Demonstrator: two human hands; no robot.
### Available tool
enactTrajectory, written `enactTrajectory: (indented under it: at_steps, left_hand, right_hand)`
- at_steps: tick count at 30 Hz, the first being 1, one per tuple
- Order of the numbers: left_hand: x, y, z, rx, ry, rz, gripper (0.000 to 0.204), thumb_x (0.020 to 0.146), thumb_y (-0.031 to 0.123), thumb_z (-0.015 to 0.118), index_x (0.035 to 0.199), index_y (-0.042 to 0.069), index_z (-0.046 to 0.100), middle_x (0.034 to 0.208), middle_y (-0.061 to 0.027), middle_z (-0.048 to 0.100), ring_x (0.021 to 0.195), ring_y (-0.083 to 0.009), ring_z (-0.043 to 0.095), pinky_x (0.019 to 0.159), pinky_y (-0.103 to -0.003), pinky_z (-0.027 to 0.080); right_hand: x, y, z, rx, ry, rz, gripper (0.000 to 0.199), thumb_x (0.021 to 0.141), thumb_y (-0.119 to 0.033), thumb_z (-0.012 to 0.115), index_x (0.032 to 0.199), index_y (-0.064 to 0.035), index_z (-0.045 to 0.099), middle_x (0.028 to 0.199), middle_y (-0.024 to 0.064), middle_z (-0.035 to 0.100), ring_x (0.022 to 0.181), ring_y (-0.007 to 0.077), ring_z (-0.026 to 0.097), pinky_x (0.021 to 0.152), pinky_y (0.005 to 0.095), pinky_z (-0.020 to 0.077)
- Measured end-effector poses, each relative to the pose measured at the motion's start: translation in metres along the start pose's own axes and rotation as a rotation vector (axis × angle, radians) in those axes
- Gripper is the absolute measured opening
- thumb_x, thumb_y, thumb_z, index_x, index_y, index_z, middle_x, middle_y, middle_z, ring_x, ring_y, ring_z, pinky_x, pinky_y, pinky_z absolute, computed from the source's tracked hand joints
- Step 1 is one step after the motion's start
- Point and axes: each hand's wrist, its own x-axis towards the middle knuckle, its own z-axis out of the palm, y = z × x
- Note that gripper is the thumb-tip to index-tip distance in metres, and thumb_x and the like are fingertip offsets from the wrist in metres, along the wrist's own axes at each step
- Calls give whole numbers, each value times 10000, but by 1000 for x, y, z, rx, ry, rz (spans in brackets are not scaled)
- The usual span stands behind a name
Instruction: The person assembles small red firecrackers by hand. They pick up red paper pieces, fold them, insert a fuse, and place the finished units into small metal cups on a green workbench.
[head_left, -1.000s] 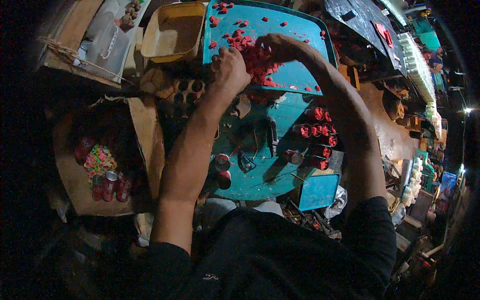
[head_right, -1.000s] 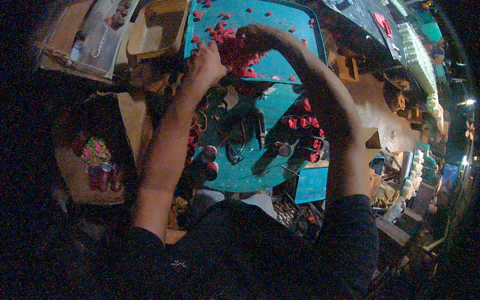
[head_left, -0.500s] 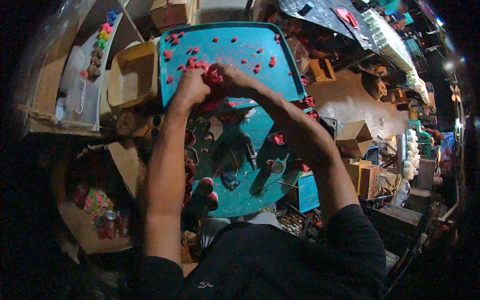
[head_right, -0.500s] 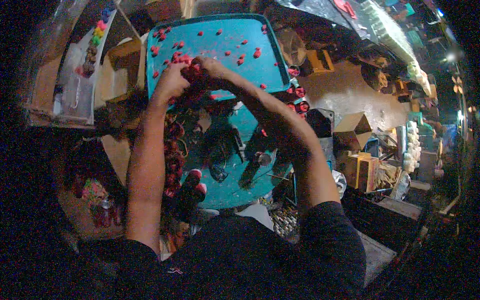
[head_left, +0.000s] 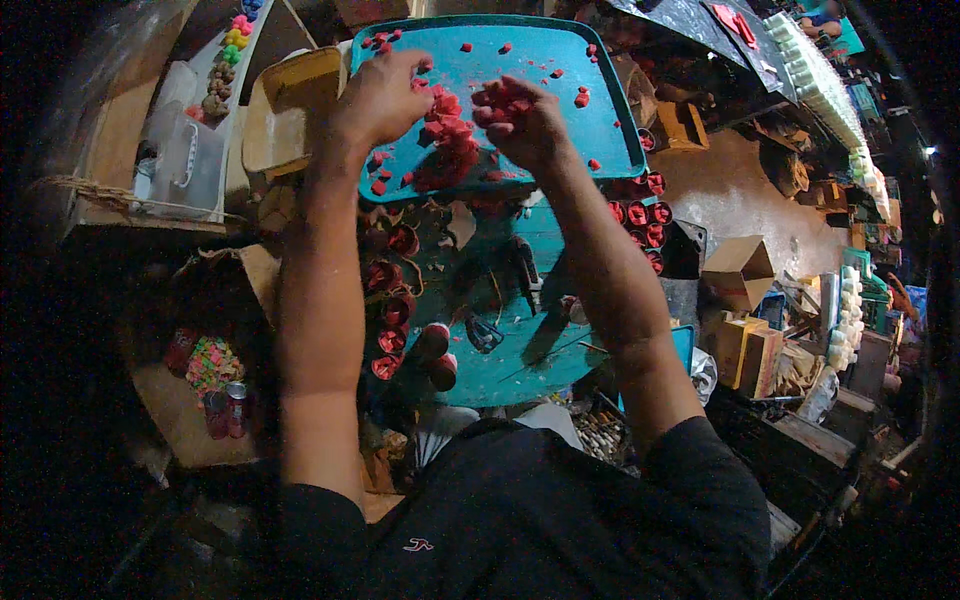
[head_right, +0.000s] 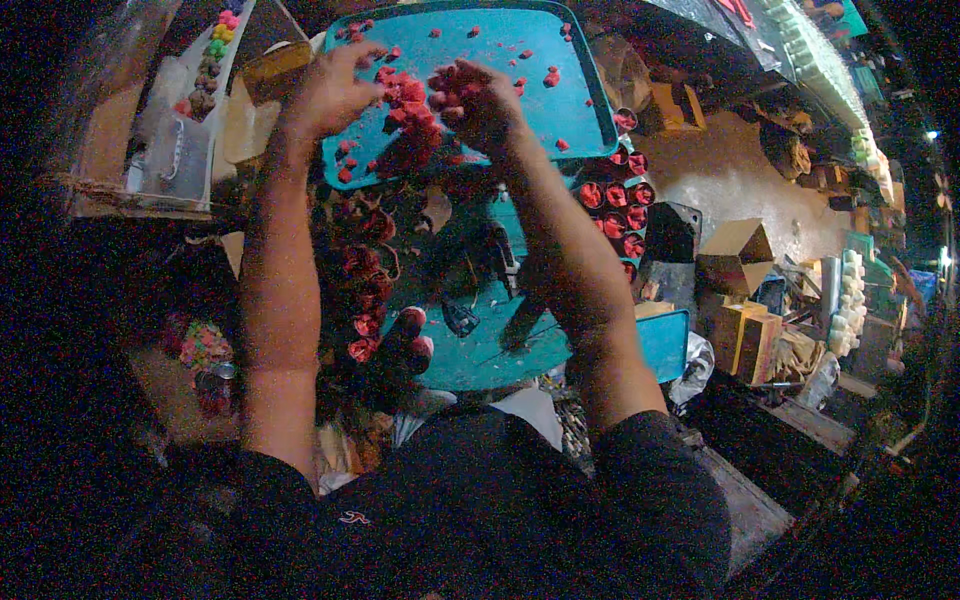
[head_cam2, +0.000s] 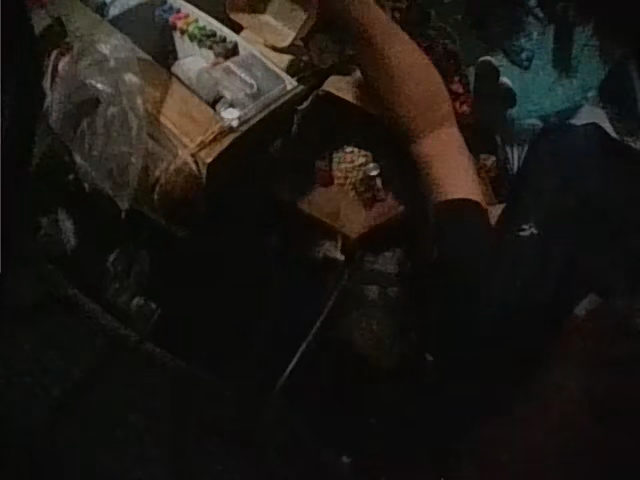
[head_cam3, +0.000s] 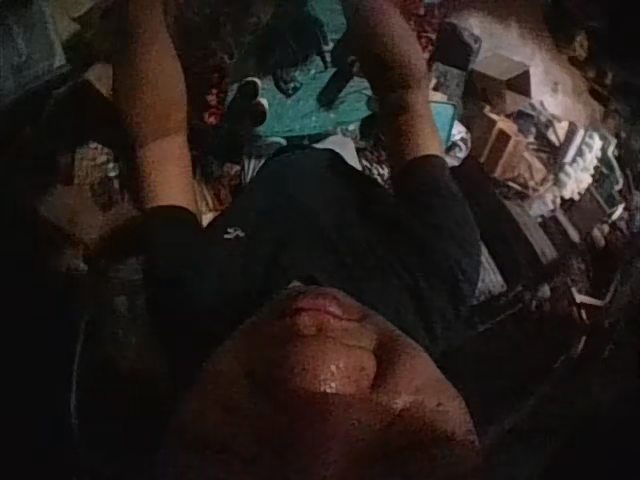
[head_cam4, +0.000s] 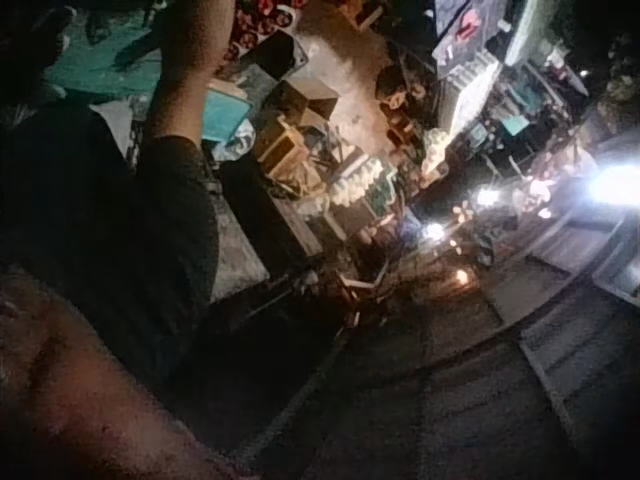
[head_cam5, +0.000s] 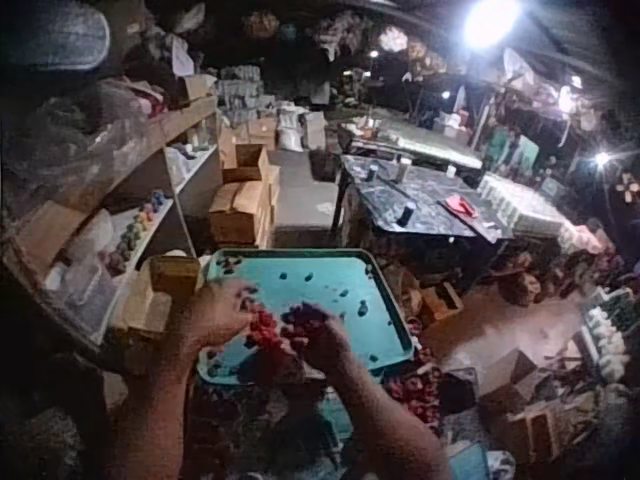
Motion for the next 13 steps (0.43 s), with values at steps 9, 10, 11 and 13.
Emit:
enactTrajectory:
  at_steps: [9,10,11,13]
  left_hand:
    - [20,-26,76,339,-65,-173,872,721,208,868,1491,137,466,1287,-289,586,1203,-508,603,985,-545,553]
    - [36,-44,85,372,-139,-90,872,730,191,854,1500,148,448,1320,-289,565,1196,-508,607,985,-547,552]
    - [52,-61,92,407,-213,-3,872,739,174,840,1509,160,431,1353,-290,544,1190,-509,612,986,-548,550]
    - [68,-67,101,466,-358,104,877,750,154,820,1524,182,407,1410,-274,514,1206,-512,600,999,-554,540]
  right_hand:
    - [10,-6,-26,-792,191,-174,234,987,-223,629,1077,-14,682,945,106,690,758,217,670,539,278,513]
    - [23,-5,-34,-983,161,-251,227,986,-218,634,1081,-19,685,944,106,696,769,225,681,572,292,532]
    - [37,-3,-42,-1173,147,-340,221,985,-214,638,1085,-24,688,943,105,701,780,233,691,606,305,552]
    - [45,-1,-56,-1302,141,-398,216,982,-213,645,1092,-33,692,952,110,710,801,245,704,647,322,570]
